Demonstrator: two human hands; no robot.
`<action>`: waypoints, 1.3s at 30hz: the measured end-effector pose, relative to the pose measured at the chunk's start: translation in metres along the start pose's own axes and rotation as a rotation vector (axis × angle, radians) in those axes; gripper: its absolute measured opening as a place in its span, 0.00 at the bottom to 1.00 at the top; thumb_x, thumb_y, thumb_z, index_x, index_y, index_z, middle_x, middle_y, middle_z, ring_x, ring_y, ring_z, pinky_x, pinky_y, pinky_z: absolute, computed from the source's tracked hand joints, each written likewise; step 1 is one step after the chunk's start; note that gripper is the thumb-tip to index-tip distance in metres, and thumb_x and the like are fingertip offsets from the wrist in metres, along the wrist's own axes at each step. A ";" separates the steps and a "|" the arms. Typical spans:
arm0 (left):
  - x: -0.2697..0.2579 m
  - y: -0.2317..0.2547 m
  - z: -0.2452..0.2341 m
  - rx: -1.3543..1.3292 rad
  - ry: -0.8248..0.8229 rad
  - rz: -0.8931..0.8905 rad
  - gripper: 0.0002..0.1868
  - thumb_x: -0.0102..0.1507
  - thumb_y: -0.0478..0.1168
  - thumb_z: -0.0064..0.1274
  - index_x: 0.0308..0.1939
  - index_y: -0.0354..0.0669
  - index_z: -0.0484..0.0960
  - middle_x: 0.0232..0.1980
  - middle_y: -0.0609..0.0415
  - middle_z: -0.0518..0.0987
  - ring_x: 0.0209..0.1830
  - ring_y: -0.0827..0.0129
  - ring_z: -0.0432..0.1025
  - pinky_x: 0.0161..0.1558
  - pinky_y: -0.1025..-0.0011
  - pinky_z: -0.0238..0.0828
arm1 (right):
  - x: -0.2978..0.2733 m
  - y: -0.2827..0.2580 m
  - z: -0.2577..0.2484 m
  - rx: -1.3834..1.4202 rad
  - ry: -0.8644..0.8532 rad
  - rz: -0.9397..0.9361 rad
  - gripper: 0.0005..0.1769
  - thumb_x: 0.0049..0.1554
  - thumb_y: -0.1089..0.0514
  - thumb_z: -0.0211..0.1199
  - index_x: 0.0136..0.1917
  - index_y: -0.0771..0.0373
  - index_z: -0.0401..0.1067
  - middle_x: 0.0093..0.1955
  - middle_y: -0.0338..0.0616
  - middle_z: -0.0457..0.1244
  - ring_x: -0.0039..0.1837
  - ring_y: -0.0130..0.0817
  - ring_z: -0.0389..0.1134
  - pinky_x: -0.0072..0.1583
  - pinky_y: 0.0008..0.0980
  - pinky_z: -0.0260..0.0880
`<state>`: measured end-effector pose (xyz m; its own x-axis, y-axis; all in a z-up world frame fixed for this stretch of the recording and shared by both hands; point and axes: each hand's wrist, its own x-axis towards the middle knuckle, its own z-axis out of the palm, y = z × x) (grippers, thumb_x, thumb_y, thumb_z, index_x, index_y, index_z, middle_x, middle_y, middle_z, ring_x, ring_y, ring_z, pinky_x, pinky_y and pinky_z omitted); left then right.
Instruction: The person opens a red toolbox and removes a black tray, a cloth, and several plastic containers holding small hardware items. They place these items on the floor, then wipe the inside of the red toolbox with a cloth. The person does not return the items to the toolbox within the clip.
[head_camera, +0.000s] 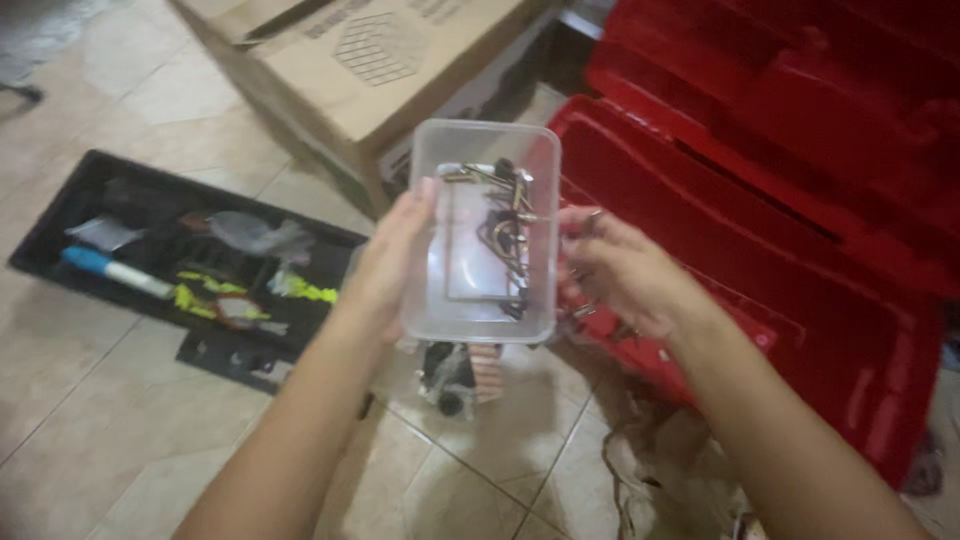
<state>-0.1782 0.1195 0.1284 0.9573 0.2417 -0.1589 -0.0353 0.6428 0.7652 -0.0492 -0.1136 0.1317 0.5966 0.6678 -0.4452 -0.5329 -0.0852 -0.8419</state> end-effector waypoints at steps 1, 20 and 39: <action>-0.007 0.013 -0.008 0.009 0.025 -0.021 0.29 0.68 0.57 0.48 0.65 0.42 0.71 0.57 0.51 0.78 0.53 0.66 0.75 0.54 0.62 0.77 | 0.001 0.006 0.015 0.005 -0.042 0.031 0.23 0.55 0.65 0.56 0.65 0.60 0.67 0.50 0.44 0.67 0.48 0.33 0.70 0.51 0.33 0.75; -0.067 0.080 -0.102 0.232 0.339 -0.055 0.27 0.67 0.60 0.46 0.62 0.48 0.72 0.51 0.55 0.78 0.46 0.71 0.72 0.44 0.68 0.72 | 0.160 0.192 0.110 -1.038 0.242 -0.459 0.30 0.51 0.62 0.67 0.67 0.61 0.67 0.47 0.60 0.68 0.52 0.57 0.71 0.55 0.48 0.71; -0.060 0.079 -0.114 0.238 0.366 -0.032 0.32 0.65 0.64 0.48 0.64 0.47 0.71 0.52 0.52 0.78 0.50 0.68 0.73 0.46 0.66 0.73 | 0.120 0.122 0.142 -1.000 0.132 -0.385 0.14 0.61 0.63 0.55 0.60 0.61 0.67 0.45 0.61 0.70 0.49 0.55 0.75 0.51 0.51 0.73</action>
<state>-0.2715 0.2385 0.1269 0.7905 0.4934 -0.3629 0.1014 0.4789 0.8720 -0.1276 0.0609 0.0192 0.7112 0.6989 -0.0760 0.4005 -0.4917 -0.7732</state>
